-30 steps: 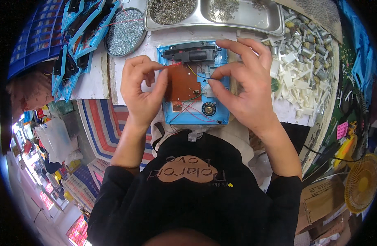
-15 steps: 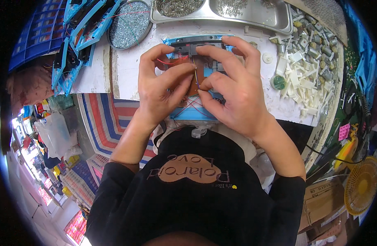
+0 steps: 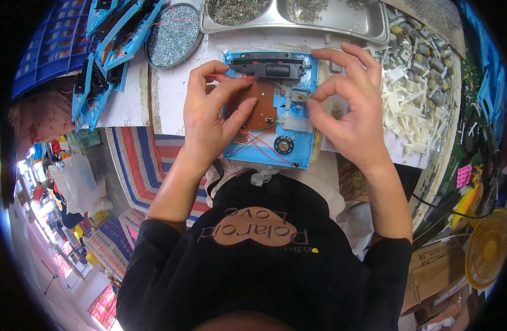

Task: Assemble an electronic toy or device by soldering components, installing a circuit board, and screwing the casing together.

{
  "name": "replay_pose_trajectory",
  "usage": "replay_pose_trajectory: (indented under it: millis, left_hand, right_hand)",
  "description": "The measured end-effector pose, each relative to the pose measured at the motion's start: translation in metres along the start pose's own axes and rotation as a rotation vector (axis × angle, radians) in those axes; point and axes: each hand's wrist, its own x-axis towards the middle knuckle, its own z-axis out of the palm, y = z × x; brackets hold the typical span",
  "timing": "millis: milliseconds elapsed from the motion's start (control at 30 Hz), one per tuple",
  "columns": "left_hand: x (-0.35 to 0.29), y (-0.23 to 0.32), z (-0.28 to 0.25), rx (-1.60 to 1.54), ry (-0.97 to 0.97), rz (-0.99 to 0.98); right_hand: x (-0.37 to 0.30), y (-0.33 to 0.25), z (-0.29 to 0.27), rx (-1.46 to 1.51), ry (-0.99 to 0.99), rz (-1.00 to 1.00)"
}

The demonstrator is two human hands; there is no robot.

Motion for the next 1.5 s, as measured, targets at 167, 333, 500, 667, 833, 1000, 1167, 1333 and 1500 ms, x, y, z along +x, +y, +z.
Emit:
replay_pose_trajectory:
  millis: [167, 333, 500, 667, 833, 1000, 1167, 1333, 1500]
  left_hand:
    - [0.004, 0.031, -0.015, 0.036, 0.184, 0.159]
    - [0.031, 0.054, 0.003, -0.306, -0.096, 0.064]
    - [0.046, 0.041, 0.006, -0.282, -0.222, 0.048]
    - [0.042, 0.042, 0.006, -0.442, -0.242, -0.242]
    - [0.043, 0.049, 0.003, -0.37, -0.254, -0.184]
    - [0.038, 0.044, 0.007, -0.28, -0.235, -0.049]
    - [0.039, 0.04, 0.008, -0.205, -0.218, 0.129]
    - [0.037, 0.04, 0.018, -0.031, -0.203, 0.222]
    - [0.042, 0.041, 0.026, 0.06, -0.148, 0.261]
  right_hand:
    - [0.0, -0.002, 0.001, 0.014, 0.026, 0.003]
    - [0.003, -0.001, 0.006, 0.083, 0.053, -0.028]
    - [0.006, -0.001, 0.007, 0.138, 0.047, 0.016]
    - [0.004, -0.001, 0.015, 0.174, 0.046, 0.063]
    - [0.004, -0.006, 0.013, 0.1, 0.088, 0.014]
    - [-0.026, -0.005, -0.031, -0.136, 0.194, -0.022]
    - [-0.158, 0.07, -0.175, 0.218, 0.968, 0.558]
    - [-0.212, 0.12, -0.25, 0.63, 1.106, 0.717]
    - [-0.234, 0.178, -0.312, 0.36, 1.063, 0.504]
